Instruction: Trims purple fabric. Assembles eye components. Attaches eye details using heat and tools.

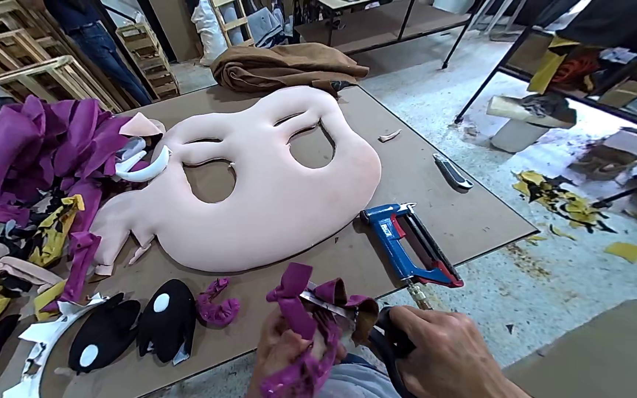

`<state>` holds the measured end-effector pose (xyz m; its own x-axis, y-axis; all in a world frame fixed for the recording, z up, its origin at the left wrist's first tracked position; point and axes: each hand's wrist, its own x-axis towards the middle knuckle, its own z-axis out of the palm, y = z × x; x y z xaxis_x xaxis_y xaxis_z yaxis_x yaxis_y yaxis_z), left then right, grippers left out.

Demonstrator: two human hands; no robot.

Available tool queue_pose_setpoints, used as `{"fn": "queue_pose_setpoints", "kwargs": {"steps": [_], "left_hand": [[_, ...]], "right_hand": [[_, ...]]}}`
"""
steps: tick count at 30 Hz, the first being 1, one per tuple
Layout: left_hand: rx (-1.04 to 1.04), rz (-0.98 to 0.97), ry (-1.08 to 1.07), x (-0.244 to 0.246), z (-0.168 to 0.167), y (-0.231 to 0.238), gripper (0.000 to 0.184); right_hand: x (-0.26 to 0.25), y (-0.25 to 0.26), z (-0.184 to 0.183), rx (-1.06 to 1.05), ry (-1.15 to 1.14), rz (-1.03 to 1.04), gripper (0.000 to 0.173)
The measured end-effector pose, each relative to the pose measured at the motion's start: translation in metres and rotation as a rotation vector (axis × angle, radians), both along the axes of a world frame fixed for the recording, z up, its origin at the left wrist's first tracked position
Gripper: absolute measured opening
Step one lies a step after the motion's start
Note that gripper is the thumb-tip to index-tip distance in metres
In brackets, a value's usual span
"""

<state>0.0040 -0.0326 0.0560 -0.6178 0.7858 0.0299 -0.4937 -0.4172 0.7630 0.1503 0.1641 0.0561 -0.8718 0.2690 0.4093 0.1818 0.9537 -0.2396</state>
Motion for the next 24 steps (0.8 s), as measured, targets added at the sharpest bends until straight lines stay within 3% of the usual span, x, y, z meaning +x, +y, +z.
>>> {"fn": "queue_pose_setpoints", "kwargs": {"steps": [3, 5, 7, 9, 12, 13, 16, 18, 21, 24], "left_hand": [[0.077, -0.122, -0.155, -0.004, -0.018, -0.004, 0.039], [0.017, -0.134, -0.16, -0.004, -0.018, -0.007, 0.03], [-0.103, -0.129, -0.156, -0.001, -0.002, -0.009, 0.017], [-0.14, -0.188, -0.193, -0.002, 0.006, -0.012, 0.016], [0.005, -0.312, -0.384, -0.011, -0.001, -0.014, 0.037], [0.006, -0.3, -0.412, -0.013, 0.0, -0.013, 0.036], [-0.035, -0.319, -0.319, -0.013, 0.001, -0.01, 0.035], [-0.107, -0.311, -0.184, -0.008, 0.006, -0.004, 0.025], [-0.224, -0.194, -0.153, -0.001, 0.019, 0.003, 0.017], [-0.208, -0.085, -0.129, 0.005, 0.021, 0.01, 0.013]], "right_hand": [[0.002, 0.002, 0.007, -0.077, -0.127, -0.014, 0.045], [0.003, 0.0, 0.011, -0.095, -0.183, -0.023, 0.055], [0.002, -0.002, 0.009, -0.089, -0.17, -0.027, 0.056], [0.002, -0.001, 0.003, -0.101, -0.145, -0.018, 0.055], [0.012, 0.006, -0.001, -0.157, -0.183, -0.01, 0.056], [0.016, 0.008, 0.001, -0.19, -0.222, -0.009, 0.059], [0.016, 0.006, 0.005, -0.215, -0.245, -0.02, 0.061], [0.01, -0.002, 0.006, -0.186, -0.202, -0.058, 0.059], [0.003, -0.01, 0.005, -0.225, -0.199, -0.084, 0.059], [0.002, -0.011, -0.001, -0.313, -0.233, -0.081, 0.061]]}}
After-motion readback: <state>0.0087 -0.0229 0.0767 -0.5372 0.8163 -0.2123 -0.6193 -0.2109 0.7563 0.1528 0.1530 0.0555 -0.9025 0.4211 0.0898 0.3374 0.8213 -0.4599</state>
